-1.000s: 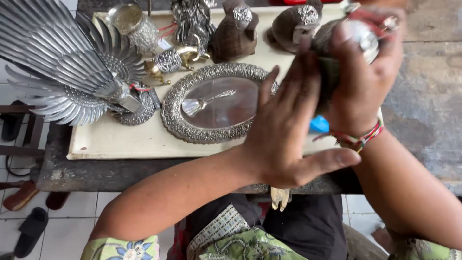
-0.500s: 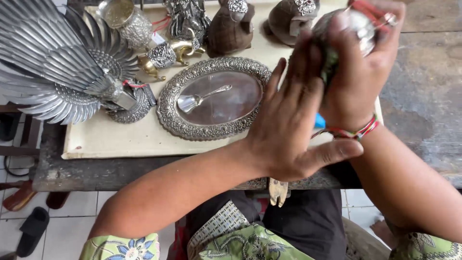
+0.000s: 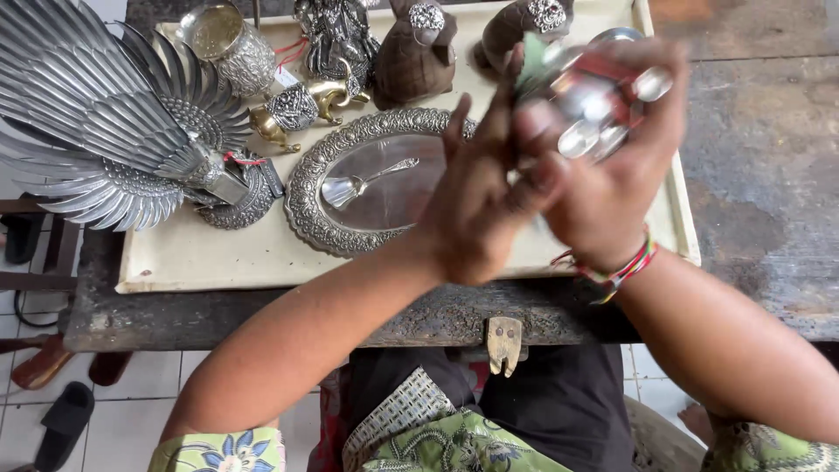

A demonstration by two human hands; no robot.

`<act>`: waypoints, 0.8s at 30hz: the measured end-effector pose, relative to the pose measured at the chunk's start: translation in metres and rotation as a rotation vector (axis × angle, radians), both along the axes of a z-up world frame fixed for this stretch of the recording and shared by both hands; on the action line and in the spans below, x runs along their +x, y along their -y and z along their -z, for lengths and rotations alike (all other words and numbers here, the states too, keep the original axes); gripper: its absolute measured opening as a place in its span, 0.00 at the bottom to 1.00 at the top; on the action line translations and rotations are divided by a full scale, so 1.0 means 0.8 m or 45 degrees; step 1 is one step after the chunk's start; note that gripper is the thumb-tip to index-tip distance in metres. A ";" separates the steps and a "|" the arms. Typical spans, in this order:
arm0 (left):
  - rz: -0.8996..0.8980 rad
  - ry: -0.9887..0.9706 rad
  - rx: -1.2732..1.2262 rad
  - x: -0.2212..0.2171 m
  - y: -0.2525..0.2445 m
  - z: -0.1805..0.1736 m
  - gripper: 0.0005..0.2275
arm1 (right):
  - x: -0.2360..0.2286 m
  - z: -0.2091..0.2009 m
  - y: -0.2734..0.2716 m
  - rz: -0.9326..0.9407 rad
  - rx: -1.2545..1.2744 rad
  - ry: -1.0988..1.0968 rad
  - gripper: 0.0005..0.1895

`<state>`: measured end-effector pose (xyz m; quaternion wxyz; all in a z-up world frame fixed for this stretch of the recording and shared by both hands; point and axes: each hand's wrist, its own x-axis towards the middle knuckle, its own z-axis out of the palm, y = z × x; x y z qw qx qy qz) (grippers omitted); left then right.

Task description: Polishing a small silver-colored metal vessel with a green cloth

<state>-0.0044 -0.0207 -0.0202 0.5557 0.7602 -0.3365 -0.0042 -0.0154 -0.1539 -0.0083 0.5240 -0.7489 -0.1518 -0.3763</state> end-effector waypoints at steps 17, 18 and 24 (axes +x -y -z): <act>0.636 -0.718 -0.980 0.007 -0.049 0.005 0.26 | -0.009 -0.008 0.023 -0.069 -0.313 0.370 0.34; 0.699 -0.922 -0.962 0.004 -0.054 -0.024 0.34 | -0.011 -0.001 0.034 -0.094 -0.464 0.541 0.37; 0.409 -1.174 -0.745 0.026 -0.053 -0.009 0.08 | -0.017 0.002 0.027 -0.121 -0.608 0.582 0.31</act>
